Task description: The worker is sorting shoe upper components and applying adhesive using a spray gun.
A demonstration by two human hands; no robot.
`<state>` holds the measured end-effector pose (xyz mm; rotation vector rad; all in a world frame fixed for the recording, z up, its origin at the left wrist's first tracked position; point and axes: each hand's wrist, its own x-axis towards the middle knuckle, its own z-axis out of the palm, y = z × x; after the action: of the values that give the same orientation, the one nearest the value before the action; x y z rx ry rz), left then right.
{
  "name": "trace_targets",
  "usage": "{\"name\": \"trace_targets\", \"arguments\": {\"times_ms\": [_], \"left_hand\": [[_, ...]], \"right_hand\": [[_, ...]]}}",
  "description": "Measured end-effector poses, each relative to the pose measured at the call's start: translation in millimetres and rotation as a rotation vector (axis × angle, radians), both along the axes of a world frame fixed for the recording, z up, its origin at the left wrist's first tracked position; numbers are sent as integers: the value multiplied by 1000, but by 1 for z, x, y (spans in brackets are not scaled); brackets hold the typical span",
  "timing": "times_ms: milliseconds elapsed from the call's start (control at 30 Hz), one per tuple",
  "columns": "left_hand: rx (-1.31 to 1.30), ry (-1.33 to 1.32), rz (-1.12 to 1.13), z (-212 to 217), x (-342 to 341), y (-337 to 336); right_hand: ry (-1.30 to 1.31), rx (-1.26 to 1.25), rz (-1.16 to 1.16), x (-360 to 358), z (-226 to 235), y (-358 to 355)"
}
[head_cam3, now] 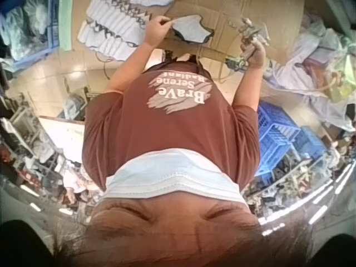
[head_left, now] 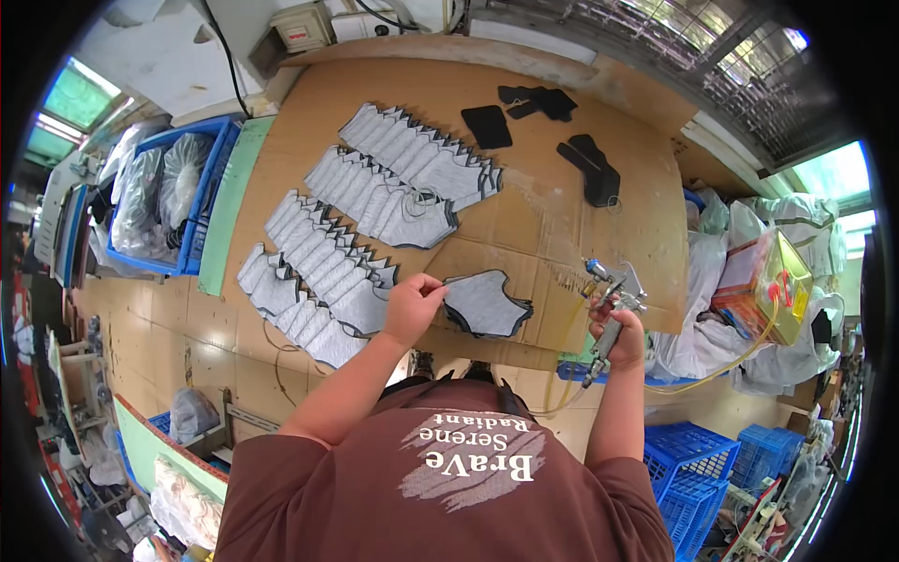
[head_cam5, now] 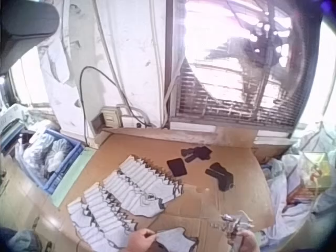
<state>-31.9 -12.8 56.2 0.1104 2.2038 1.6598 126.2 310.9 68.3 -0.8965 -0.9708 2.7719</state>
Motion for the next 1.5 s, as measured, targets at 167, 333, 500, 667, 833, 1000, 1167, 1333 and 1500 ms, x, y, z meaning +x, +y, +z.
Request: {"name": "trace_targets", "arguments": {"times_ms": [167,333,500,667,833,1000,1167,1333,1500], "left_hand": [[-4,26,-101,-7,-5,-2],[28,-17,-113,-9,-7,-1],[17,-17,-159,-7,-11,0],[13,24,-180,-9,-13,0],[19,7,-187,-13,-15,1],[21,-9,-193,-12,-16,2],[44,-38,-192,-14,-16,2],[50,-48,-195,-14,-16,1],[54,-24,-198,-14,-16,1]], "right_hand": [[-42,221,175,-1,48,-30],[-104,486,397,-17,75,-93],[-101,700,570,-29,65,-126],[-175,507,602,-42,72,-138],[-230,614,679,-46,73,-140],[-214,673,701,-47,72,-145],[-188,649,690,-51,74,-147],[-183,653,675,-50,71,-149],[-193,645,672,-51,72,-150]]}}
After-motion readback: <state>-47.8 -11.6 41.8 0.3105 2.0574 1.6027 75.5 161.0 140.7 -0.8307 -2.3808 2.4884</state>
